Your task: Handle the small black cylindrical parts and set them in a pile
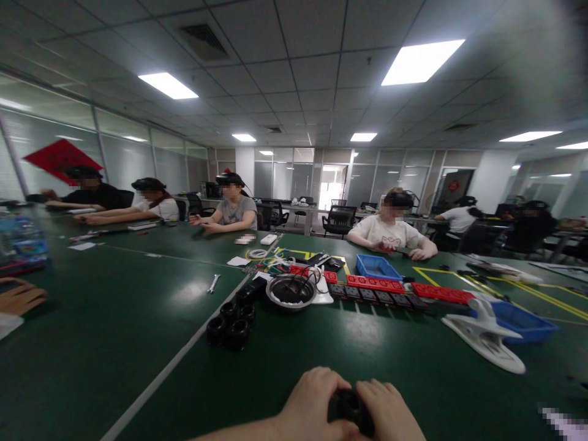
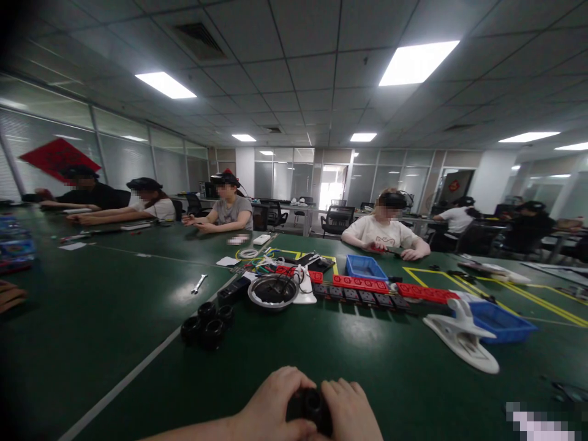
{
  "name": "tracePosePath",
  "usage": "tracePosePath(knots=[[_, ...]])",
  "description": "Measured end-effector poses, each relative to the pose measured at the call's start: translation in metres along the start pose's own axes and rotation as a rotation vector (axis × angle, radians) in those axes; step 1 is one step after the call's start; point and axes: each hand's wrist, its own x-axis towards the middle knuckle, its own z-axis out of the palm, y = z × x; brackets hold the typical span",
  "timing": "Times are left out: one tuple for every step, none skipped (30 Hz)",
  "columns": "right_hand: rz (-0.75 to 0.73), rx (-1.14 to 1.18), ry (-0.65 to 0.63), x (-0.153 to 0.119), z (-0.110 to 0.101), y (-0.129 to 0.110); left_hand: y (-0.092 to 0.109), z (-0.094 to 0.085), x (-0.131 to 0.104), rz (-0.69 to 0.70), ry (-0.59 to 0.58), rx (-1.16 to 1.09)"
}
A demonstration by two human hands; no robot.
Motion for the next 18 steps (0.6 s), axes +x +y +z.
tracePosePath(knots=[[-0.015,0.02,-0.007,0.0,-0.002,0.0,-0.001,0.0,0.0,0.015,-0.003,-0.008],[-0.034,0.058,-0.026,0.0,-0.004,0.001,-0.001,0.001,0.0,0.033,-0.004,-0.014],[-0.058,0.109,-0.056,0.0,-0.005,0.003,-0.002,0.001,0.0,0.054,-0.003,-0.02],[-0.081,0.163,-0.089,0.0,-0.007,0.004,-0.003,0.002,-0.001,0.072,0.005,-0.027],[-0.099,0.213,-0.124,0.001,-0.009,0.006,-0.003,0.002,-0.001,0.086,0.021,-0.036],[-0.105,0.255,-0.156,0.001,-0.012,0.006,-0.004,0.002,-0.001,0.092,0.043,-0.047],[-0.102,0.29,-0.183,0.001,-0.015,0.007,-0.004,0.003,-0.002,0.095,0.068,-0.057],[-0.094,0.319,-0.208,0.0,-0.019,0.006,-0.004,0.003,-0.002,0.102,0.086,-0.068],[-0.083,0.344,-0.233,0.0,-0.022,0.005,-0.003,0.003,-0.002,0.111,0.092,-0.075],[-0.073,0.366,-0.258,0.0,-0.026,0.004,-0.003,0.003,-0.001,0.121,0.088,-0.081],[-0.068,0.385,-0.282,0.0,-0.03,0.003,-0.003,0.002,-0.001,0.132,0.076,-0.086],[-0.066,0.404,-0.302,0.0,-0.034,0.002,-0.003,0.001,-0.001,0.142,0.058,-0.092],[-0.069,0.424,-0.324,-0.001,-0.037,0.002,-0.003,0.0,0.0,0.15,0.042,-0.098],[-0.075,0.446,-0.343,-0.001,-0.039,0.002,-0.003,-0.002,0.0,0.159,0.025,-0.106],[-0.084,0.465,-0.361,-0.002,-0.042,0.002,-0.003,-0.003,0.001,0.171,0.009,-0.113],[-0.092,0.477,-0.372,-0.002,-0.043,0.003,-0.003,-0.005,0.001,0.184,-0.01,-0.118],[-0.093,0.479,-0.375,-0.002,-0.043,0.004,-0.004,-0.006,0.001,0.194,-0.031,-0.121],[-0.085,0.471,-0.367,-0.003,-0.042,0.005,-0.004,-0.007,0.001,0.199,-0.053,-0.122]])
